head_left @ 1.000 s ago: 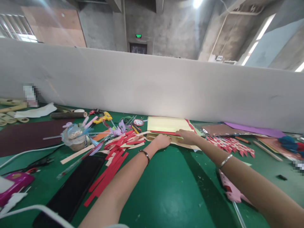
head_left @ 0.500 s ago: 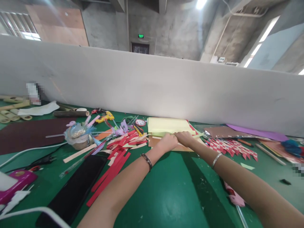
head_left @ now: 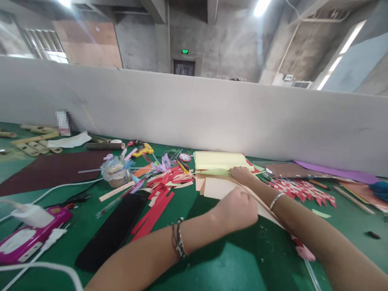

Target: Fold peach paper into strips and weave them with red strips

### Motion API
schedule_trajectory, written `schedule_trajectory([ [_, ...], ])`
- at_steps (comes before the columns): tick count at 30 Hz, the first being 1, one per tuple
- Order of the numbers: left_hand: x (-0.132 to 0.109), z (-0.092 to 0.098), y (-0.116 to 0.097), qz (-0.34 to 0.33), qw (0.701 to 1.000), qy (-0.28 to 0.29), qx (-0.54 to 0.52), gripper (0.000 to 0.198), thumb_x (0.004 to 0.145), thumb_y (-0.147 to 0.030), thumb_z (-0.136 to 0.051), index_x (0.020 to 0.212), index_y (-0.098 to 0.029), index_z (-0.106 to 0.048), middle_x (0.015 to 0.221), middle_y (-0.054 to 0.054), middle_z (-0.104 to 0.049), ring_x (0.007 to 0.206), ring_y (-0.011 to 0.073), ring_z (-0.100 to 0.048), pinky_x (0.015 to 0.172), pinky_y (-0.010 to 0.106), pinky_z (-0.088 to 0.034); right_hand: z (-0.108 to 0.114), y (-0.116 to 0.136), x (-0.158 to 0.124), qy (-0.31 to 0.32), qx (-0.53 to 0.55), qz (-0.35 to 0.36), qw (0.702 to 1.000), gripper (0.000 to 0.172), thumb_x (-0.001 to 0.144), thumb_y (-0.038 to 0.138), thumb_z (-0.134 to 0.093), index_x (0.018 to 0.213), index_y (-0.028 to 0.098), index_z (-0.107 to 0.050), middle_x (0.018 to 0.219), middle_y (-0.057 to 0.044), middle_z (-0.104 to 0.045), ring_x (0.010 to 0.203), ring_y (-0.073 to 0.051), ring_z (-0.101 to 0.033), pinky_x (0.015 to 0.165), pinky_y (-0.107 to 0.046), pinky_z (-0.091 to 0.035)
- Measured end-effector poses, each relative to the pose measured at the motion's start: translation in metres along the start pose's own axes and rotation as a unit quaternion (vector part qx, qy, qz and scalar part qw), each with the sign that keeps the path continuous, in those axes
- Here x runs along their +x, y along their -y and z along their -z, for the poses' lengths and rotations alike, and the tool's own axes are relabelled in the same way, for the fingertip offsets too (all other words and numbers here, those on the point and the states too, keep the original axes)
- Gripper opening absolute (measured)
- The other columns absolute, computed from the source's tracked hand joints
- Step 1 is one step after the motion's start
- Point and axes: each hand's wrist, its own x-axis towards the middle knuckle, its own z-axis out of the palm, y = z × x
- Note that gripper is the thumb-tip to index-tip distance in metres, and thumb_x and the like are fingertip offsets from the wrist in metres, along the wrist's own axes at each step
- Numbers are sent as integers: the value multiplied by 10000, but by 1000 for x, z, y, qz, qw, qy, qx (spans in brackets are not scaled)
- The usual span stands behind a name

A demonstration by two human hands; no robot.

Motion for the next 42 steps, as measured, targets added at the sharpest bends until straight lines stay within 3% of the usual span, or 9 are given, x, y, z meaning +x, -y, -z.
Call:
schedule_trajectory([
  [5,-48,27,-57,-43,998,-40,25,183,762,-81,-439,737,-60,-619,662,105,-575,529,168,-501,476,287,-327,8,3,-25,-37,56,73,995,312,869,322,-501,1135,159,-514,1132,-75,-542,948,-186,-560,789,-392,-481],
  [12,-136,-26,-107,92,994,57,11,333,812,-80,-411,1087,-48,-597,924,151,-667,687,204,-595,521,296,-397,-2,15,-44,-57,125,189,972,651,826,518,-464,1363,187,-304,1310,-119,-437,1149,-238,-438,914,-335,-390],
  [17,-161,-25,-109,107,990,87,-31,327,857,-113,-417,1142,-111,-578,990,115,-665,767,181,-597,605,283,-427,-21,25,-32,-65,144,145,977,685,849,588,-316,1402,196,-217,1382,-150,-351,1248,-271,-323,972,-404,-303],
  [20,-162,-18,-105,132,983,120,-51,325,878,-153,-424,1173,-143,-561,1041,93,-654,853,180,-596,675,291,-442,-27,30,-24,-67,149,112,980,623,874,570,-250,1381,208,-262,1399,-149,-322,1258,-266,-311,961,-413,-304],
  [25,-184,9,-82,163,954,176,-178,542,800,-494,-535,1252,-200,-485,1167,65,-600,943,224,-587,745,321,-475,-23,41,-16,-83,143,60,984,540,889,517,-264,1306,192,-372,1334,-162,-390,1187,-274,-393,928,-441,-324],
  [30,-242,34,-30,433,863,118,-230,426,893,-423,-350,1295,-292,-405,1327,28,-455,1167,192,-461,921,288,-406,-10,50,-33,-104,121,71,985,413,880,335,-361,1256,177,-422,1302,-169,-408,1167,-289,-398,935,-455,-312],
  [33,-267,22,4,566,803,127,-135,691,761,-498,-479,1347,-163,-331,1380,138,-356,1254,326,-329,952,415,-369,1,53,-52,-113,116,99,982,437,839,293,-429,1263,191,-413,1322,-161,-384,1192,-298,-373,940,-448,-320],
  [36,-271,3,28,595,769,201,-122,844,691,-480,-531,1391,-119,-228,1435,193,-219,1281,382,-255,932,454,-366,15,57,-75,-118,123,120,978,459,827,317,-441,1271,207,-406,1313,-150,-393,1193,-296,-382,934,-436,-344],
  [42,-259,-9,40,603,758,233,-88,752,775,-454,-434,1394,-91,-209,1258,214,-452,1165,364,-414,841,417,-418,38,59,-147,-141,175,198,954,426,823,347,-434,1243,279,-448,1320,-84,-400,1219,-274,-366,973,-444,-333],
])
